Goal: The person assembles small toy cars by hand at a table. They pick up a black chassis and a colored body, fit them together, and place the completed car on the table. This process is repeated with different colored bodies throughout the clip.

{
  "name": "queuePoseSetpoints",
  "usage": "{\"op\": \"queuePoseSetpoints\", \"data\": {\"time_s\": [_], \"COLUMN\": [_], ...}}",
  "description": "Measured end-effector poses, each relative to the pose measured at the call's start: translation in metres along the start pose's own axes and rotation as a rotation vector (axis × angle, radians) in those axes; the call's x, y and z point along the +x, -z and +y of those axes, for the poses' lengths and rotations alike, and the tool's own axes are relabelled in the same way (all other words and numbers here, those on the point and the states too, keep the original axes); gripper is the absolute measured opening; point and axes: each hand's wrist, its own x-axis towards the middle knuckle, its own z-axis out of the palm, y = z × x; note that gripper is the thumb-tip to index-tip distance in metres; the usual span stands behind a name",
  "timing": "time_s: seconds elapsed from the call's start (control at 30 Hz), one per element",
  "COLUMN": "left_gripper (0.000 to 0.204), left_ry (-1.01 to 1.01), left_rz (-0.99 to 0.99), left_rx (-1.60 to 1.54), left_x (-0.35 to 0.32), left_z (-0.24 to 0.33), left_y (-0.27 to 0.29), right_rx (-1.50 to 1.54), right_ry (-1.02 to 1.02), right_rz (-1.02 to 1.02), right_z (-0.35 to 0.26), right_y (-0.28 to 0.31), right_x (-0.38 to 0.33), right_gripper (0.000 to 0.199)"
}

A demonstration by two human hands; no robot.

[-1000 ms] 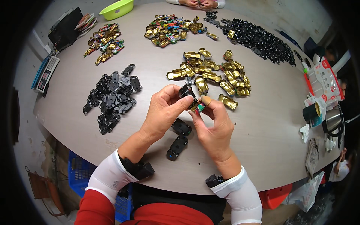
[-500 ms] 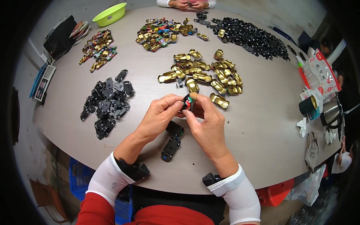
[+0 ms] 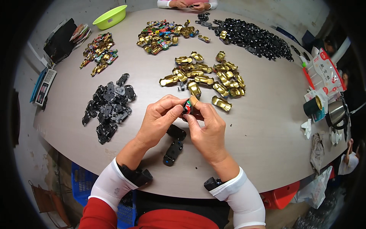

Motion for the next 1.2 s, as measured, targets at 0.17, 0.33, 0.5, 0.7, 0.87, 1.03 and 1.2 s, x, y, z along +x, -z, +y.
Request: {"op": "queuePoseSetpoints", "data": {"time_s": [0.17,0.33,0.5,0.7,0.87,1.03,1.2], "left_gripper": [0.018,0.018,0.018,0.020,0.019,0.020,0.020], "left_ry": [0.115,0.120,0.088,0.141,0.137,0.042,0.021], "left_rz": [0.007,0.002,-0.019,0.036,0.064,0.058,0.099], "left_rx": [-0.063,-0.076,0.025,-0.143,-0.181,-0.117,-0.160], "left_x": [0.000,-0.001,-0.001,-0.002,-0.004,-0.005,-0.004], "left_z": [-0.002,-0.003,0.000,-0.002,-0.006,-0.002,0.003], "left_y": [0.003,0.001,0.002,-0.005,-0.006,-0.011,-0.018], "right_rx": [0.026,0.010,0.037,0.009,-0.124,-0.023,-0.158], "right_ry": [-0.027,-0.035,-0.053,0.008,0.059,0.008,0.138], "right_rz": [-0.062,-0.055,-0.029,-0.063,-0.090,-0.061,0.047], "right_z": [0.001,0.000,0.001,0.004,0.001,0.005,-0.006], "right_y": [0.002,0.004,0.004,0.006,0.007,0.008,0.006], "right_x": [0.000,0.000,0.000,0.002,0.004,0.001,0.005], "right_gripper": [0.027,0.024,0.024,0.024,0.025,0.027,0.036]}}
